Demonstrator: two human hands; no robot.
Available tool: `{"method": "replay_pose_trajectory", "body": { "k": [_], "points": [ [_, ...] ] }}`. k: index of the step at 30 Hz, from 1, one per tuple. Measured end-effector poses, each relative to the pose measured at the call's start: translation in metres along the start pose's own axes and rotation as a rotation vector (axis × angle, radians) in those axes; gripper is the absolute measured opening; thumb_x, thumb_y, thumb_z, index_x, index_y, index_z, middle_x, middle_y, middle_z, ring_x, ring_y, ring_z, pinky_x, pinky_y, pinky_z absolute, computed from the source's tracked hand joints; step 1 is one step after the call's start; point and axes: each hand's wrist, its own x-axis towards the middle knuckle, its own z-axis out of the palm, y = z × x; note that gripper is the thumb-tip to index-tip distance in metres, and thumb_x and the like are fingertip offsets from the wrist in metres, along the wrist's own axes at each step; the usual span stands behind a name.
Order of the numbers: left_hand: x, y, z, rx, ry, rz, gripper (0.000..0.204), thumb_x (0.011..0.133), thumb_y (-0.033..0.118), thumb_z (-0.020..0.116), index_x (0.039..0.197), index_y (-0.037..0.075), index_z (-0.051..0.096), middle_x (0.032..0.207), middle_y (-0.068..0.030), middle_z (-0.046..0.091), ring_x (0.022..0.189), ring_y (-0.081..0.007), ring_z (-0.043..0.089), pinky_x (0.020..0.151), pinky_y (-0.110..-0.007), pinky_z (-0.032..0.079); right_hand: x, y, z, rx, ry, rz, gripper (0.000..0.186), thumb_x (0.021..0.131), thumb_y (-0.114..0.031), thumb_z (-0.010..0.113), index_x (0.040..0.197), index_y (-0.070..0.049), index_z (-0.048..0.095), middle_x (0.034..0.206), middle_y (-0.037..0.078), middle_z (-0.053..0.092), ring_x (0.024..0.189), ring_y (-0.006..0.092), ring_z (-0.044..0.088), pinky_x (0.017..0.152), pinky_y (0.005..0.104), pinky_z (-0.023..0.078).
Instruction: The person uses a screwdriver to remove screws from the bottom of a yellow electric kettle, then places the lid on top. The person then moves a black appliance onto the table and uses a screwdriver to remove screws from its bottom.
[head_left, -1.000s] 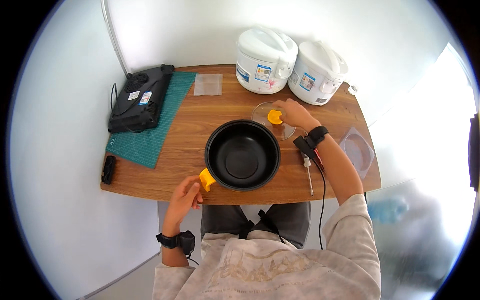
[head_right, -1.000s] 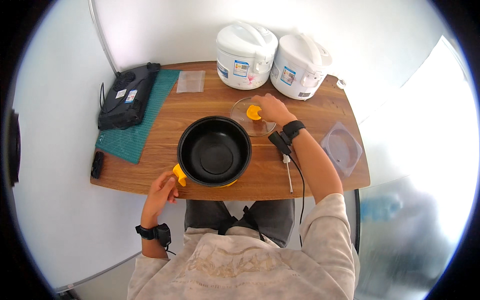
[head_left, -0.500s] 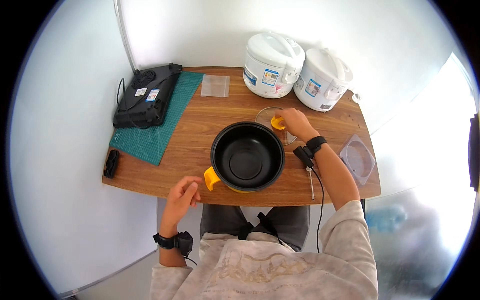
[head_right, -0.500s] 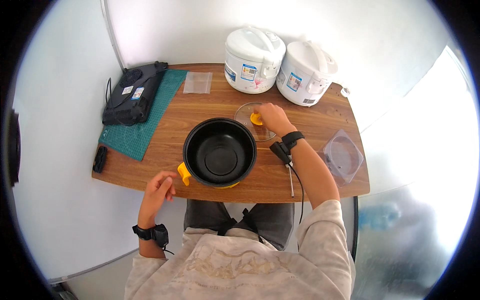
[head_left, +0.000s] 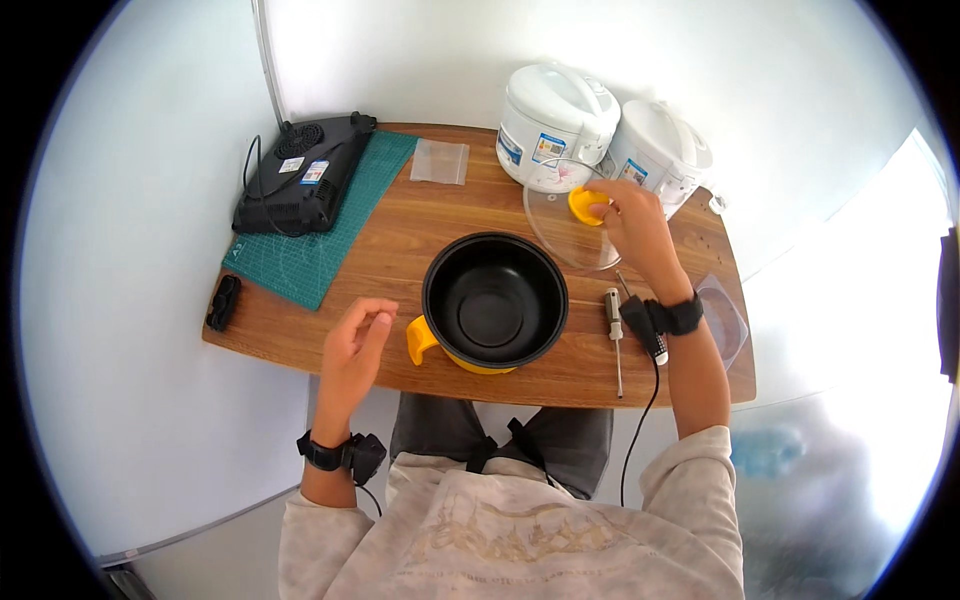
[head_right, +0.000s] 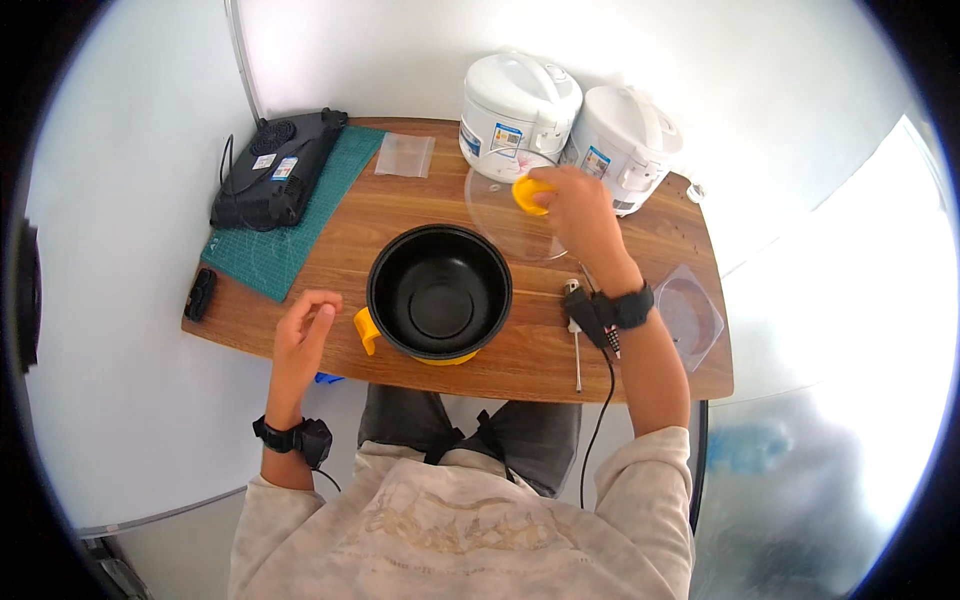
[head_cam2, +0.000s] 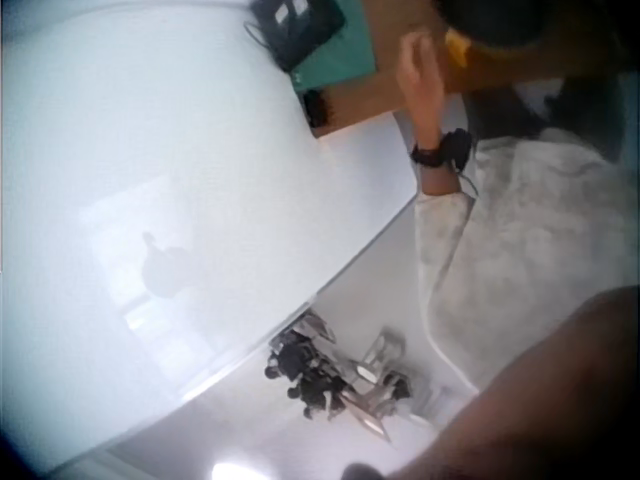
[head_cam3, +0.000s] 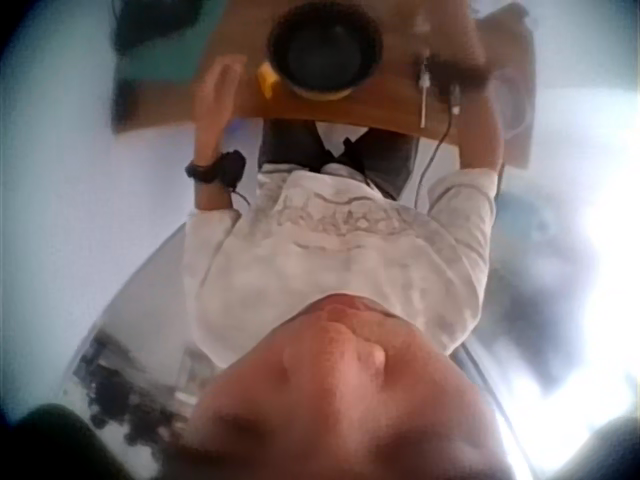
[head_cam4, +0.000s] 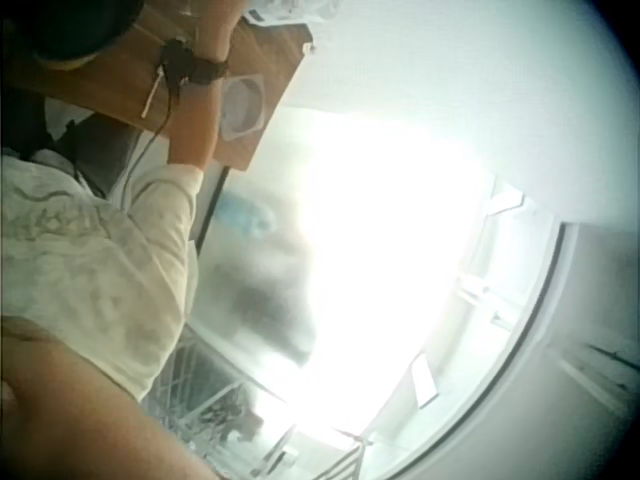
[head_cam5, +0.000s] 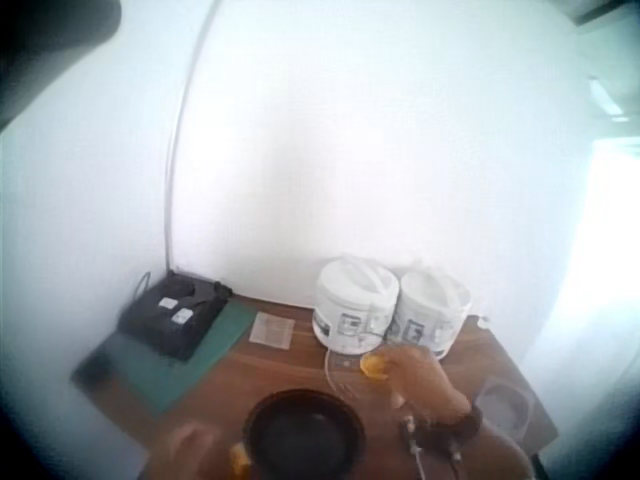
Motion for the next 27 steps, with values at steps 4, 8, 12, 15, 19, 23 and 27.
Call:
{"method": "replay_pose_trajectory", "body": {
  "k": [4,8,12,15,19,23,27],
  "points": [
    [0.008,0.014,0.014,0.011,-0.034,-0.025,0.026,0.104,0.018,0.058,0.126,0.004,0.058,0.117,-0.0057,0.061,0.109,-0.0164,0.060,0.095,-0.031,0.049,-0.010,-0.069,-0.006,0.120,-0.089,-0.144,0.032,0.081,0.003,0.063,0.111,-0.004,0.069,0.096,0.017,0.068,0.087,0.0370,0.068,0.075,0.0435,0.054],
    [0.013,0.019,0.029,-0.103,-0.121,-0.090,0.038,0.103,0.020,0.060,0.138,0.008,0.050,0.128,-0.0095,0.056,0.116,-0.0200,0.058,0.100,-0.033,0.048,-0.027,-0.100,0.000,0.152,-0.289,-0.149,0.038,0.079,0.005,0.062,0.115,-0.007,0.067,0.102,0.014,0.067,0.087,0.0340,0.069,0.074,0.0424,0.056],
    [0.015,0.011,0.033,-0.078,-0.119,-0.070,0.047,0.101,0.018,0.064,0.142,0.006,0.046,0.130,-0.0112,0.056,0.117,-0.0214,0.058,0.099,-0.036,0.049,-0.036,-0.105,0.014,0.048,-0.327,-0.226,0.039,0.078,0.003,0.065,0.117,-0.006,0.066,0.104,0.014,0.066,0.088,0.0341,0.069,0.073,0.0406,0.057],
    [0.014,0.006,0.034,-0.044,-0.142,-0.029,0.050,0.099,0.016,0.067,0.143,0.005,0.045,0.131,-0.0113,0.056,0.117,-0.0219,0.059,0.097,-0.036,0.050,-0.038,-0.107,0.022,-0.016,-0.306,-0.278,0.039,0.079,0.001,0.065,0.117,-0.006,0.066,0.104,0.014,0.066,0.090,0.0334,0.069,0.073,0.0402,0.057],
    [0.013,0.001,0.034,0.008,-0.141,-0.005,0.050,0.097,0.015,0.068,0.141,0.004,0.046,0.130,-0.0105,0.056,0.116,-0.0209,0.059,0.095,-0.034,0.051,-0.039,-0.107,0.029,-0.014,-0.322,-0.286,0.037,0.079,0.000,0.065,0.116,-0.005,0.066,0.105,0.014,0.066,0.090,0.0329,0.069,0.073,0.0402,0.057],
    [0.013,0.007,0.033,0.037,-0.145,-0.037,0.046,0.097,0.014,0.068,0.139,0.005,0.049,0.129,-0.0087,0.056,0.115,-0.0193,0.059,0.092,-0.033,0.052,-0.038,-0.107,0.033,-0.010,-0.324,-0.274,0.037,0.080,0.000,0.065,0.116,-0.005,0.066,0.105,0.014,0.066,0.090,0.0329,0.069,0.074,0.0404,0.057],
    [0.013,0.007,0.033,0.026,-0.139,-0.046,0.044,0.097,0.012,0.067,0.137,0.006,0.051,0.128,-0.0075,0.057,0.114,-0.0179,0.060,0.090,-0.031,0.052,-0.038,-0.105,0.035,-0.008,-0.343,-0.258,0.039,0.079,0.002,0.064,0.117,-0.005,0.066,0.105,0.014,0.067,0.090,0.0335,0.069,0.074,0.0407,0.057]
  ]
}}
